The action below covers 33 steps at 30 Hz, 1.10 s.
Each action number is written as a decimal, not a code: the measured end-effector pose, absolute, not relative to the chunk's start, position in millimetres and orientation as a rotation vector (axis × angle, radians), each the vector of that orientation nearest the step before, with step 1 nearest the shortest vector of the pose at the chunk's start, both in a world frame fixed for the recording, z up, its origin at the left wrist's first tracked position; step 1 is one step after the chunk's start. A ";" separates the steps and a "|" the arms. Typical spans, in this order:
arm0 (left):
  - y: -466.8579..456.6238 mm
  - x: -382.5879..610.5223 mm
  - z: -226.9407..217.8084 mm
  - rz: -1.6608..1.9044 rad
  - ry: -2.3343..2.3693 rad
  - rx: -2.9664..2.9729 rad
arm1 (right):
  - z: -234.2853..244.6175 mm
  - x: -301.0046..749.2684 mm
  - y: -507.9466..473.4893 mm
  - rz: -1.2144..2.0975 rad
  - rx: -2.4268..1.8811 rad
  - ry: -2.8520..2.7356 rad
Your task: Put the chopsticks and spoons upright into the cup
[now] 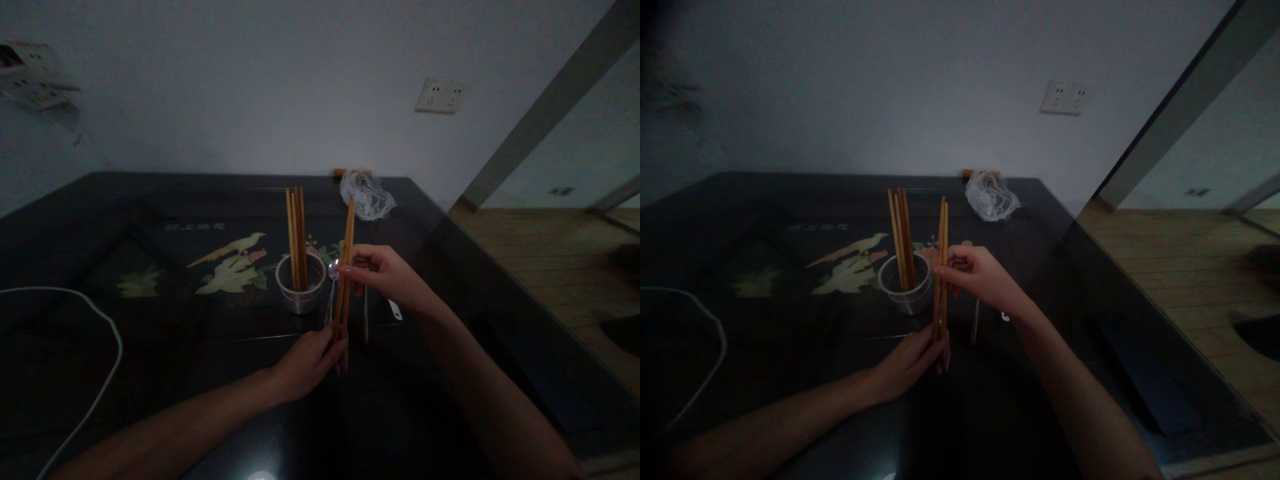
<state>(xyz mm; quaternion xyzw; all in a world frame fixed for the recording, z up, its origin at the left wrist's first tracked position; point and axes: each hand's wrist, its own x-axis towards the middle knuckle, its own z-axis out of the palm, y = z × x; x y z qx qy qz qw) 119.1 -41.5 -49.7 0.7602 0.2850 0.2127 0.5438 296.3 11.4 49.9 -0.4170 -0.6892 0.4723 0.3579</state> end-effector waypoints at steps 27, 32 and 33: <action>-49.0 115.8 -47.0 0.843 0.842 2.012 | 60.9 313.6 3.3 0.894 -0.976 -2.196; -49.6 115.9 -46.4 0.825 0.838 2.018 | 61.3 316.7 5.2 0.943 -0.972 -2.255; -49.7 116.0 -46.0 0.826 0.833 2.017 | 61.7 317.2 5.5 0.957 -0.972 -2.255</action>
